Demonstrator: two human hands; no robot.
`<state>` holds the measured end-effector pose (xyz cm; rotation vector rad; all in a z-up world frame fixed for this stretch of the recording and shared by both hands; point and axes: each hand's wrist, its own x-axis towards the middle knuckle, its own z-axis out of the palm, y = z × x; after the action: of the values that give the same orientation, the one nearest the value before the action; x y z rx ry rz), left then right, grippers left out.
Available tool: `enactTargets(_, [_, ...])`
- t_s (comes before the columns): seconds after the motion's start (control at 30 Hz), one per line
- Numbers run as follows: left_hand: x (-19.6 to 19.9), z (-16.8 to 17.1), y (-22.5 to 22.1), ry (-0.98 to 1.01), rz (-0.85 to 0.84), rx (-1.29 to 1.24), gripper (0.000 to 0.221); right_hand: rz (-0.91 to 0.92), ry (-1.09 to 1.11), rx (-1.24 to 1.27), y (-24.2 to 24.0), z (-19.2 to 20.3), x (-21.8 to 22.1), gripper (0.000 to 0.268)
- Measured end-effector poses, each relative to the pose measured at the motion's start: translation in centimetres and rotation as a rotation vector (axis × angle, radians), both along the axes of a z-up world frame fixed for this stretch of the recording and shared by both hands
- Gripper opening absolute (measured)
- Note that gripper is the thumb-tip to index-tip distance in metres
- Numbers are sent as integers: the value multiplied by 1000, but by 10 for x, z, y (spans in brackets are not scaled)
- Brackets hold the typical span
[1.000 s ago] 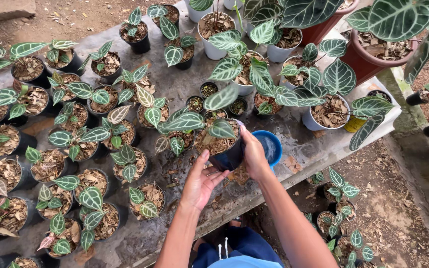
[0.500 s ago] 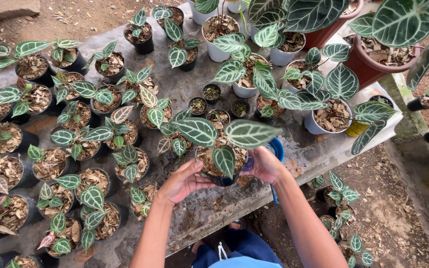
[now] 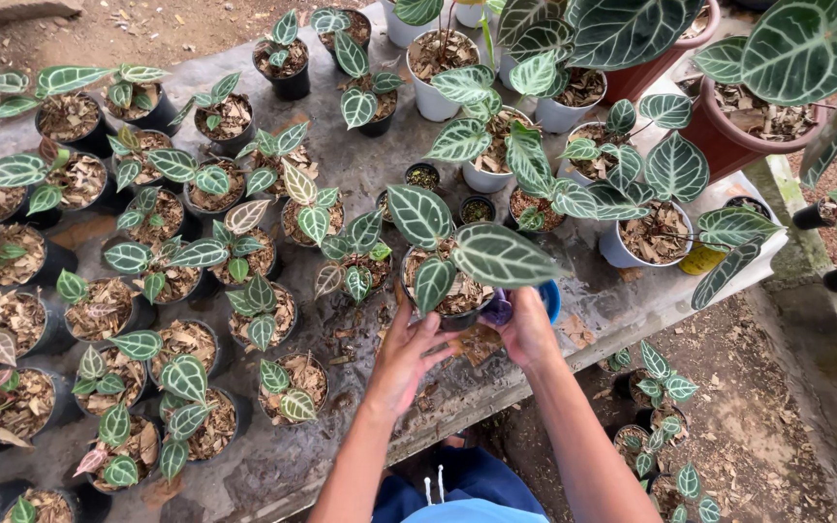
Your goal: The person wipes the leaves of several potted plants with a purple cloth. They pick up each pot, wipe the leaves, and place the pot back on the table.
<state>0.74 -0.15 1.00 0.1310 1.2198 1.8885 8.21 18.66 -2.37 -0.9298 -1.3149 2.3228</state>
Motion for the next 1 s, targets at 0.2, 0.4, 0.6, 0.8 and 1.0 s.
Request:
enactTargets(0.2, [-1, -9, 2, 4, 61, 13, 83, -67, -2, -35, -14, -22, 2, 48])
enactTargets(0.4, [-3, -24, -5, -223, 115, 62, 68, 78, -163, 120, 26, -63, -5, 29])
enactTargets(0.6, [-3, -27, -14, -322, 135, 114, 59, 215, -504, 593, 87, -122, 6, 35])
enactTargets(0.8, [-6, -22, -15, -362, 156, 83, 76, 460, -835, 1409, 93, -166, 7, 30])
enactTargets(1.0, [-13, -22, -9, -448, 197, 67, 83, 272, -701, 1234, 77, -109, 12, 29])
